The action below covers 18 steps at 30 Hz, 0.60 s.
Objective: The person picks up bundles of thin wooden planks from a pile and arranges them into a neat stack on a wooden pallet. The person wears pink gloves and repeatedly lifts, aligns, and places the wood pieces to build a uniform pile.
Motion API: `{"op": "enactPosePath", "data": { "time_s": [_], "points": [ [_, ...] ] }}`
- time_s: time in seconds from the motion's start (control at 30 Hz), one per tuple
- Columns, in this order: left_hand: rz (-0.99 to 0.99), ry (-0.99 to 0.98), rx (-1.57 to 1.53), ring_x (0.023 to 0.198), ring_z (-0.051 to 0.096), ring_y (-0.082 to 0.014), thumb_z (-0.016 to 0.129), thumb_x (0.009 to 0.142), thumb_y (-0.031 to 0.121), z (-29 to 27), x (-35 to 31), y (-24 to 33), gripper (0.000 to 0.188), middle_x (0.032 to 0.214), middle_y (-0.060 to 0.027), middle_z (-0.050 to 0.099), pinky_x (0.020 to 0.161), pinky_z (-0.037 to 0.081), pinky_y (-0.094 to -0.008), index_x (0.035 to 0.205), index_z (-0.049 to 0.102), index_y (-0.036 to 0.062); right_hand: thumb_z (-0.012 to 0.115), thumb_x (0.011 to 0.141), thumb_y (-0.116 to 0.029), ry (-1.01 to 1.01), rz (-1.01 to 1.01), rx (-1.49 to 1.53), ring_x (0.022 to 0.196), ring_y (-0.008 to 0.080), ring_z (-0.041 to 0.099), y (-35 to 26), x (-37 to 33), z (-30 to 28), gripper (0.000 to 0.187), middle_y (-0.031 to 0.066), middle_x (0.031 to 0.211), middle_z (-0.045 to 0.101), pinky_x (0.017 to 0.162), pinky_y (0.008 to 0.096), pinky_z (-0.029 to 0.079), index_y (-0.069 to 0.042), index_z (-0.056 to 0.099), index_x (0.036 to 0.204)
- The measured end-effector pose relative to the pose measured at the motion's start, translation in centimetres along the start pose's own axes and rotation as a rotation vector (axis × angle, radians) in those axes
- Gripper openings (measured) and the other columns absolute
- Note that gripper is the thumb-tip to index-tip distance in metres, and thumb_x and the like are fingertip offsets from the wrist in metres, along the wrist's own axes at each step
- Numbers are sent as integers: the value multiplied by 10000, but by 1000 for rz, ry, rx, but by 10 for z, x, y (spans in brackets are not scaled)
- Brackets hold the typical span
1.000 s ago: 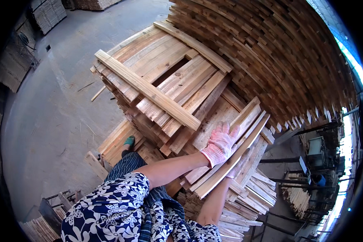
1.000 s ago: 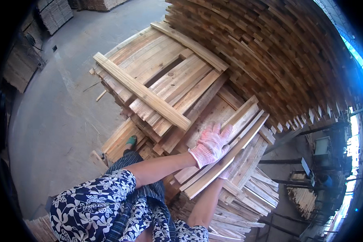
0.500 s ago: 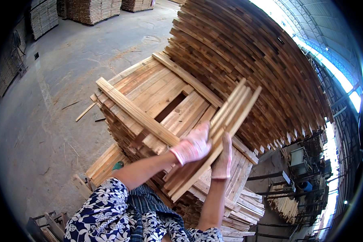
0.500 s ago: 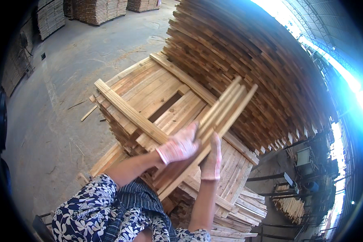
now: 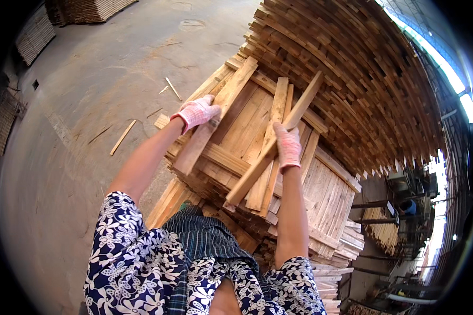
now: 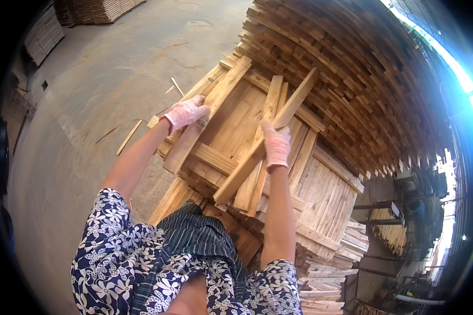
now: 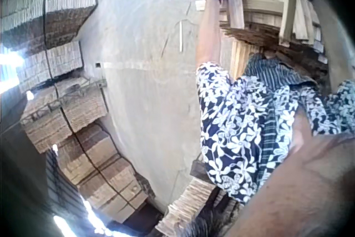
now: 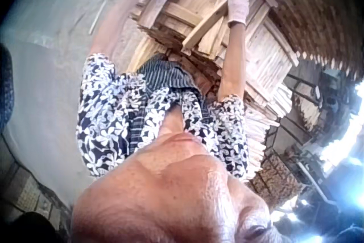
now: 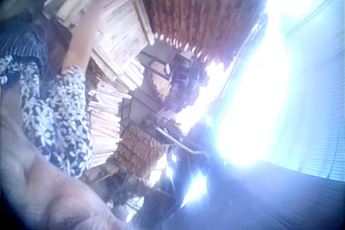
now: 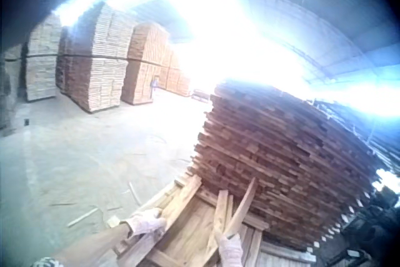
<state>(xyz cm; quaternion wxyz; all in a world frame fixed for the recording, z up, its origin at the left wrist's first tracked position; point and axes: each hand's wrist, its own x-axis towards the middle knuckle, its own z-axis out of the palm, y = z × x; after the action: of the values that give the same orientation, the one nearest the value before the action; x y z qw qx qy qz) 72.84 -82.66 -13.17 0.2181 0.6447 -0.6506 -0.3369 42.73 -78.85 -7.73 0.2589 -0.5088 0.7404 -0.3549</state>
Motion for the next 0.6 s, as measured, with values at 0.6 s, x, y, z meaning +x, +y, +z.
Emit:
{"op": "enactPosePath", "data": {
  "time_s": [0.6],
  "points": [
    [-95,-204,261,1387,468,-439,567,943,176,-47,-12,42,810,1627,-233,250,1115,433,-501,1629,136,195,739,794,-326,-71,54,-526,1133,430,644,5,-28,-2,983,294,1265,594,997,460,505,-10,226,1571]
  ]
}}
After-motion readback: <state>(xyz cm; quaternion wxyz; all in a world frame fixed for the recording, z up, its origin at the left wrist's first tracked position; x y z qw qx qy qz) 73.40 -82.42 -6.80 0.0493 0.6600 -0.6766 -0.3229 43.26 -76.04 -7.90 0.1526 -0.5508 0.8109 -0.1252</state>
